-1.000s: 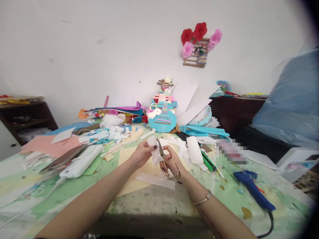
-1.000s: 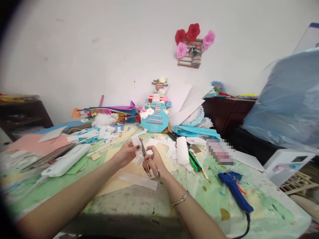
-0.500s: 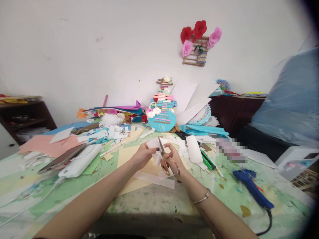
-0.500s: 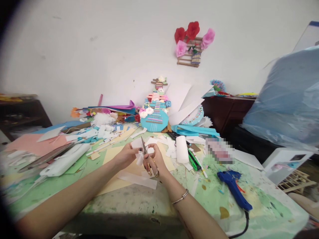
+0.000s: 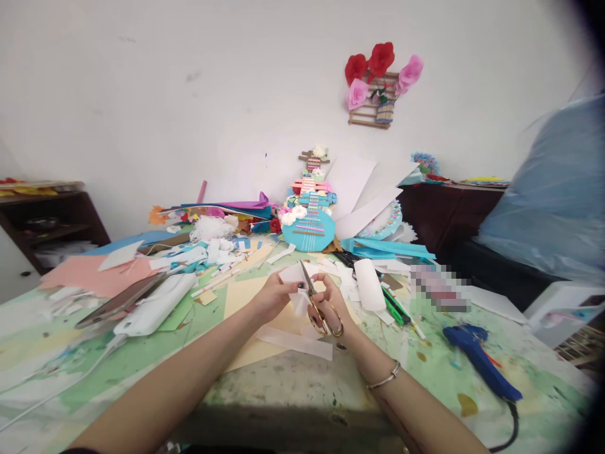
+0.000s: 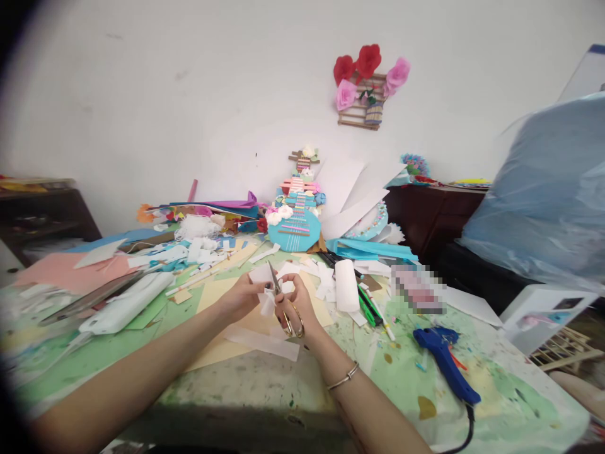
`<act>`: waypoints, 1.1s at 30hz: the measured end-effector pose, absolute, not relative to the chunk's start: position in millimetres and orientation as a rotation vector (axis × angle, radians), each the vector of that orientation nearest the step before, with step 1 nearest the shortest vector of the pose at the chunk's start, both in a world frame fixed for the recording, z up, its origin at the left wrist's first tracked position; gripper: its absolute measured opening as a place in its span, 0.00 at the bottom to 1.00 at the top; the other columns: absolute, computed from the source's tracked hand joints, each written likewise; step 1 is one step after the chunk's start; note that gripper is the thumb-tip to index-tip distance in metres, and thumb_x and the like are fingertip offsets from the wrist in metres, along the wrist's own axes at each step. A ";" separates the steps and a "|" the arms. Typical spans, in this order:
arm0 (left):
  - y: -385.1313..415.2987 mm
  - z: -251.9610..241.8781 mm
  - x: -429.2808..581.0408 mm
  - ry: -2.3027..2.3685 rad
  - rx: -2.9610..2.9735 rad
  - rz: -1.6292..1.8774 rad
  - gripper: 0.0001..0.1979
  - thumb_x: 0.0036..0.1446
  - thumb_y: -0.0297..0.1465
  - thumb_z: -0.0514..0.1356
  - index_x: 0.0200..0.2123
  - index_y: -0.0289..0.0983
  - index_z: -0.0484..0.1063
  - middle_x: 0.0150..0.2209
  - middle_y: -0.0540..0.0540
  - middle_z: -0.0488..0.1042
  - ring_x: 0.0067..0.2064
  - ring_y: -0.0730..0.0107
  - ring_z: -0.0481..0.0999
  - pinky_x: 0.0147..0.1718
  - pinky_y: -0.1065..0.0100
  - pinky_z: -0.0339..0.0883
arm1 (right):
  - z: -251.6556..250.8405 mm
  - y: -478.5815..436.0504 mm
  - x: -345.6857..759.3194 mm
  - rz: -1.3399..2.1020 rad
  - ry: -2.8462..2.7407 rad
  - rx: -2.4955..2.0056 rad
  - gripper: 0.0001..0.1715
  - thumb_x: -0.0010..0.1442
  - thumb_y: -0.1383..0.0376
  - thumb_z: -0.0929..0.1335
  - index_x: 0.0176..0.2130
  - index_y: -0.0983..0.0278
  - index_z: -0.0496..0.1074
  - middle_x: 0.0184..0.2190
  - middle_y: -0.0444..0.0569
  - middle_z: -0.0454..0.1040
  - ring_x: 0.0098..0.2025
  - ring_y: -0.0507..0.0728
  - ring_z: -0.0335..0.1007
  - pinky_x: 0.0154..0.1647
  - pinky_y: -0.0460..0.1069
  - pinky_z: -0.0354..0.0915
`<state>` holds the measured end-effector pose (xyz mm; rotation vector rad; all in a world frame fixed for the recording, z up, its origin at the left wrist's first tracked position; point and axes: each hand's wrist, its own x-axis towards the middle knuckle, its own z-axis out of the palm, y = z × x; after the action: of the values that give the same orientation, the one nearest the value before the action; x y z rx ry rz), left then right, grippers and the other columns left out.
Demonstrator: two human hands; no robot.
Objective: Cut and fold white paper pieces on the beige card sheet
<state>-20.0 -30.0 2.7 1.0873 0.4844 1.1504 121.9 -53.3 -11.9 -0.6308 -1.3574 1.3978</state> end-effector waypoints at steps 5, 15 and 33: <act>-29.9 2.6 -20.8 0.472 1.098 1.109 0.17 0.39 0.27 0.68 0.37 0.33 0.73 0.29 0.45 0.75 0.29 0.68 0.73 0.32 0.69 0.62 | -10.6 -54.9 122.4 1.372 -1.405 -0.637 0.34 0.43 0.45 0.68 0.39 0.60 0.50 0.10 0.30 0.58 0.07 0.46 0.49 0.08 0.40 0.48; -30.7 4.5 -20.8 0.464 1.095 1.119 0.17 0.38 0.27 0.68 0.36 0.33 0.73 0.28 0.46 0.75 0.28 0.69 0.72 0.31 0.69 0.61 | 1.3 -60.6 121.6 1.390 -1.332 -0.731 0.30 0.40 0.58 0.70 0.38 0.60 0.50 0.12 0.31 0.62 0.07 0.44 0.48 0.07 0.39 0.45; 2.3 3.0 -51.5 0.756 0.950 1.410 0.16 0.33 0.25 0.70 0.30 0.32 0.73 0.28 0.46 0.76 0.29 0.70 0.74 0.31 0.69 0.66 | -10.1 -28.4 152.5 0.908 -1.079 -1.083 0.24 0.48 0.52 0.68 0.38 0.63 0.58 0.09 0.35 0.61 0.09 0.48 0.52 0.10 0.40 0.48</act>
<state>-51.5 2.3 3.0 0.9496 0.7565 1.4096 152.5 -28.4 -10.1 -1.0825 -1.0792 0.9078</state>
